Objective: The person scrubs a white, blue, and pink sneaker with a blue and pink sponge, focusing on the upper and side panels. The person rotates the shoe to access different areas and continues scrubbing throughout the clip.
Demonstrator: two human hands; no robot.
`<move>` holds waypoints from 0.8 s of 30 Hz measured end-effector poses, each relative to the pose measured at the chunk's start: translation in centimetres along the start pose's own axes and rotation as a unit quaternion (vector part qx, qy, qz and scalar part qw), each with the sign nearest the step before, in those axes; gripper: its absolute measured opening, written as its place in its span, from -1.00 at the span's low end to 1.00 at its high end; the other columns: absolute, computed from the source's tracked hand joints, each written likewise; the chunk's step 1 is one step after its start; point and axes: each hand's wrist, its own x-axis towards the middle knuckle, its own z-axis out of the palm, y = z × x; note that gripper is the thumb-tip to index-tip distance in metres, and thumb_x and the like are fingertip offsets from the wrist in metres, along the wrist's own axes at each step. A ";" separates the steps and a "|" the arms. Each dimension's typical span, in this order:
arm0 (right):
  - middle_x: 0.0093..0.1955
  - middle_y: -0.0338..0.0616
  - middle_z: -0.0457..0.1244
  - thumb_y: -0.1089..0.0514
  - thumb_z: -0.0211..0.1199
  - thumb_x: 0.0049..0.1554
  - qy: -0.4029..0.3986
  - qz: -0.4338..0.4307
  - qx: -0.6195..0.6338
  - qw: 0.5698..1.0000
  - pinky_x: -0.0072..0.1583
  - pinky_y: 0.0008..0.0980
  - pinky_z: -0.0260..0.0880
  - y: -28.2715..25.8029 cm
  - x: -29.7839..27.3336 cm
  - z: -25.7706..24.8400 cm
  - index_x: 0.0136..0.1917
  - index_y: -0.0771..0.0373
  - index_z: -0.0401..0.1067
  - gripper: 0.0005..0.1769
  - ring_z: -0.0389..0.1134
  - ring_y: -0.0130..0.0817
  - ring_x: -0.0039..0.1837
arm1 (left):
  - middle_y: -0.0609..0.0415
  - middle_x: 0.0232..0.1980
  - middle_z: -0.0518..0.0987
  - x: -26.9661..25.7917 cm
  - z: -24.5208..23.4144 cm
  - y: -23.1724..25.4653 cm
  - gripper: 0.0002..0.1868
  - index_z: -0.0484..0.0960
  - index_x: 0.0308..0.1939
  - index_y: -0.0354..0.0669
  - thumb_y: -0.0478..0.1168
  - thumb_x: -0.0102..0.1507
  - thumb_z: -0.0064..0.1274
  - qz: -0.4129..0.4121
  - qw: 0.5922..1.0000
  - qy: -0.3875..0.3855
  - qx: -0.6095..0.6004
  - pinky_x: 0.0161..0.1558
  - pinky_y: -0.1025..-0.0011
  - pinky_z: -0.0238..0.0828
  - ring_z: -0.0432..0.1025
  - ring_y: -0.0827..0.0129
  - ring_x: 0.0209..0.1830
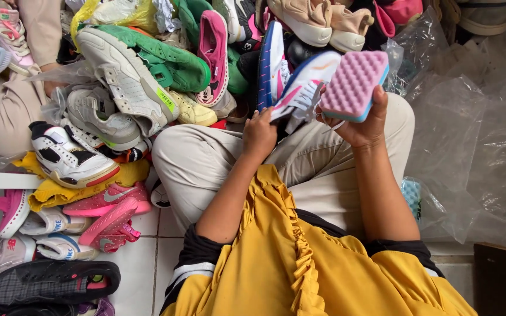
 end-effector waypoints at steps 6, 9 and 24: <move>0.30 0.01 0.32 -0.07 0.64 0.04 -0.166 0.061 0.045 0.983 0.31 0.04 0.52 -1.6 3.8 5.7 0.51 0.24 0.20 -0.05 0.37 0.07 0.37 | -0.19 0.24 0.62 -0.7 -6.0 -1.3 -0.53 0.51 0.31 -0.23 -0.08 0.40 -0.11 -0.074 0.971 0.107 -0.201 0.20 0.17 0.37 0.50 -0.06 0.22; 0.32 -0.11 0.30 -0.13 0.61 0.05 -0.182 0.049 -0.073 0.979 0.48 -0.05 0.47 -1.5 7.5 8.3 0.51 0.21 0.23 -0.07 0.36 -0.16 0.37 | -0.18 0.26 0.60 -0.3 -6.6 -2.4 -0.55 0.52 0.30 -0.23 -0.06 0.42 -0.13 -0.085 0.965 0.117 -0.221 0.20 0.19 0.40 0.49 -0.04 0.27; 0.42 0.03 0.26 -0.24 0.54 -0.17 -0.090 0.185 -0.212 0.955 0.17 0.16 0.56 0.3 15.8 11.6 0.45 0.21 0.25 0.05 0.40 0.12 0.37 | -0.14 0.71 0.03 4.6 -10.5 -0.2 -0.11 0.09 0.63 0.21 -0.12 0.19 -0.03 0.115 0.965 0.118 -0.203 0.60 -0.13 -0.05 -0.06 -0.01 0.75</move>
